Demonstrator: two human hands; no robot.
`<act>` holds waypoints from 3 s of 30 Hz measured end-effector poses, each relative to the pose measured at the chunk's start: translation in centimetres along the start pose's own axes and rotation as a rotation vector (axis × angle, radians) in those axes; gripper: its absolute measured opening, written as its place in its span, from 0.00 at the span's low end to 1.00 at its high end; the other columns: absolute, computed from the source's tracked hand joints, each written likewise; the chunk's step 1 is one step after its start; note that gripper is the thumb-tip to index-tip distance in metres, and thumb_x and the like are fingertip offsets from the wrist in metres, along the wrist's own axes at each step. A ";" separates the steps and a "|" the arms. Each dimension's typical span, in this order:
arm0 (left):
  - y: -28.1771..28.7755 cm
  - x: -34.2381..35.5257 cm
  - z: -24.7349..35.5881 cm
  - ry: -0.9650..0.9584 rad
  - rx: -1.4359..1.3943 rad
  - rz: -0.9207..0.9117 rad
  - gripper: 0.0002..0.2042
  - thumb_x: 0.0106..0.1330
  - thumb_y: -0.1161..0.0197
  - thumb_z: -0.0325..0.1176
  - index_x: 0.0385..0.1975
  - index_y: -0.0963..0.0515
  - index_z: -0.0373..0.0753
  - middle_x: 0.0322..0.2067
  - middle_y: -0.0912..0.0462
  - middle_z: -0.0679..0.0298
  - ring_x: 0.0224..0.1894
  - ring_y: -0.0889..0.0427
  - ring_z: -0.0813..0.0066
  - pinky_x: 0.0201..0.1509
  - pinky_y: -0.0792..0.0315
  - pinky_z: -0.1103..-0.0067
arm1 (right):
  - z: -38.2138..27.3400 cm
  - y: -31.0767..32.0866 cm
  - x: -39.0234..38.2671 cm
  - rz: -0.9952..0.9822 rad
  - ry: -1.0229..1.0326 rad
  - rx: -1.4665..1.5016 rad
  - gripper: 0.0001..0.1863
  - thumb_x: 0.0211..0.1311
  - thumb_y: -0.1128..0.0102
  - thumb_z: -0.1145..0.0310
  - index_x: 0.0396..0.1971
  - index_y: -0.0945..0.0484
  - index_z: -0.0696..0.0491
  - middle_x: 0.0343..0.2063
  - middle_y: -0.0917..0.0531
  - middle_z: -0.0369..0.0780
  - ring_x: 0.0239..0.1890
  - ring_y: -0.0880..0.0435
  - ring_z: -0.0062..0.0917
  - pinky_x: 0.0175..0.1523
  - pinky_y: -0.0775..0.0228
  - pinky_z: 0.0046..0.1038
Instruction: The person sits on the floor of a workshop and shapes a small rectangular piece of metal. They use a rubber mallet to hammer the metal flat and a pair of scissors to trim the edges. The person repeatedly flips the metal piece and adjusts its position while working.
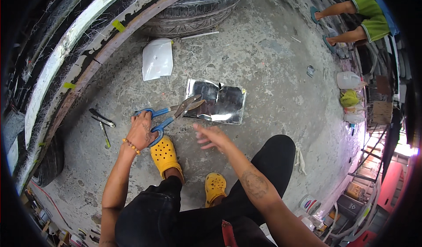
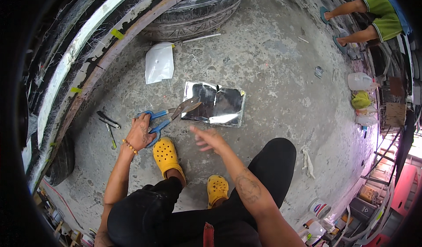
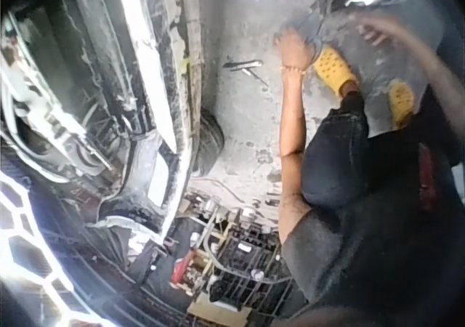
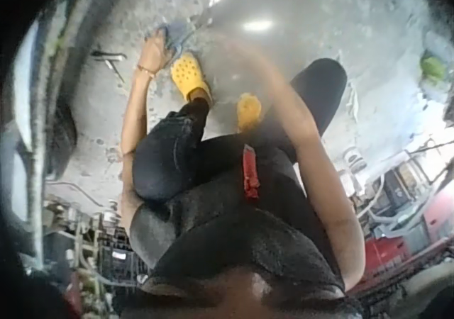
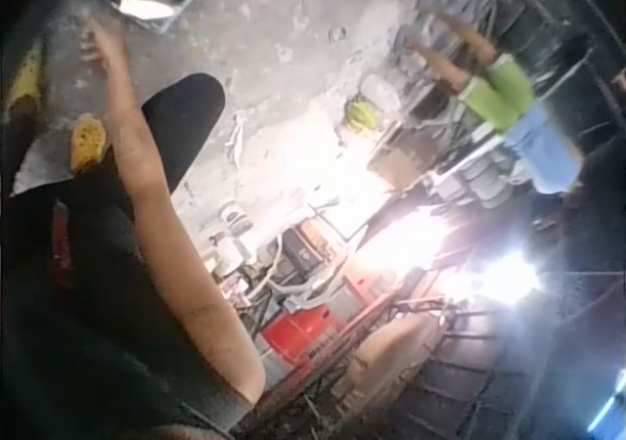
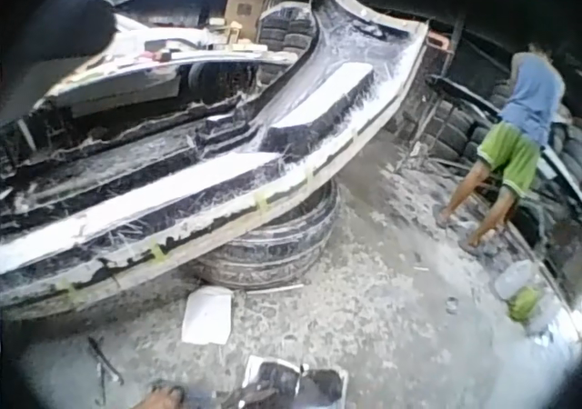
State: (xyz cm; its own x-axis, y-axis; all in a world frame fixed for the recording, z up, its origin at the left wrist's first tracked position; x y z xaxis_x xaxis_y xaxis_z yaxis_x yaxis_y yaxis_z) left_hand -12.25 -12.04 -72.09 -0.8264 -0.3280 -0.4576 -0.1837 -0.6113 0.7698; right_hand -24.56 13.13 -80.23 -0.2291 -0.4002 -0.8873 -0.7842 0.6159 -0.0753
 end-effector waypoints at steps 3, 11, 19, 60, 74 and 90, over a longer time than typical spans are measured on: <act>-1.3 -2.0 -1.8 0.036 -0.046 0.022 0.35 0.51 0.27 0.31 0.60 0.33 0.26 0.58 0.27 0.43 0.63 0.29 0.45 0.69 0.40 0.54 | -4.8 2.7 -3.0 0.106 0.028 -0.975 0.37 0.50 0.24 0.41 0.44 0.18 0.62 0.46 0.15 0.53 0.43 0.13 0.39 0.43 0.19 0.37; -4.9 -4.2 -2.2 0.072 -0.164 0.010 0.38 0.54 0.28 0.34 0.66 0.36 0.31 0.63 0.30 0.44 0.67 0.30 0.46 0.71 0.40 0.50 | -11.5 17.0 -2.8 0.769 0.354 -0.580 0.47 0.50 0.23 0.44 0.58 0.28 0.67 0.51 0.19 0.59 0.55 0.18 0.42 0.51 0.21 0.39; -5.0 -4.9 -1.7 0.081 -0.262 0.027 0.33 0.52 0.30 0.30 0.59 0.30 0.27 0.55 0.24 0.42 0.59 0.25 0.43 0.65 0.33 0.58 | -8.0 15.8 -0.6 0.547 0.122 -0.351 0.50 0.54 0.24 0.44 0.65 0.36 0.65 0.50 0.19 0.53 0.44 0.14 0.42 0.37 0.16 0.42; -5.0 -8.0 -12.0 0.340 -0.743 0.686 0.08 0.70 0.36 0.32 0.33 0.26 0.35 0.21 0.23 0.65 0.21 0.26 0.81 0.24 0.31 0.77 | -5.7 -5.4 -2.4 -0.114 0.410 -0.356 0.25 0.65 0.32 0.48 0.38 0.18 0.60 0.33 0.14 0.40 0.35 0.16 0.25 0.41 0.23 0.30; -6.4 -2.5 1.5 0.023 -0.309 0.230 0.18 0.67 0.34 0.42 0.38 0.24 0.30 0.33 0.18 0.46 0.33 0.15 0.48 0.35 0.22 0.62 | -6.4 0.4 -3.4 0.218 0.308 -0.274 0.12 0.74 0.45 0.64 0.46 0.21 0.56 0.36 0.17 0.44 0.34 0.16 0.32 0.40 0.23 0.31; -13.7 -0.2 -4.4 0.155 -0.457 0.266 0.17 0.59 0.31 0.40 0.34 0.26 0.30 0.31 0.20 0.47 0.37 0.20 0.49 0.44 0.26 0.65 | -13.3 2.9 -4.5 0.390 0.766 -1.359 0.14 0.67 0.43 0.68 0.48 0.16 0.51 0.33 0.16 0.44 0.39 0.15 0.44 0.44 0.24 0.43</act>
State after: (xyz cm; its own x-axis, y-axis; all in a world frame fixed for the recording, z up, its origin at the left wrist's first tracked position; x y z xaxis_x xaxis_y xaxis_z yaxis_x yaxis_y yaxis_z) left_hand -7.24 -6.81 -84.53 -0.7183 -0.5948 -0.3608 0.2988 -0.7322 0.6121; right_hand -33.48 7.74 -70.43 -0.4209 -0.8569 -0.2976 -0.4223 -0.1053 0.9003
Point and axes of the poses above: each hand's wrist, its own x-axis towards the middle knuckle, its own y-axis out of the back of the hand, z = x × y, the point moved 7 cm from there along x, towards the middle knuckle
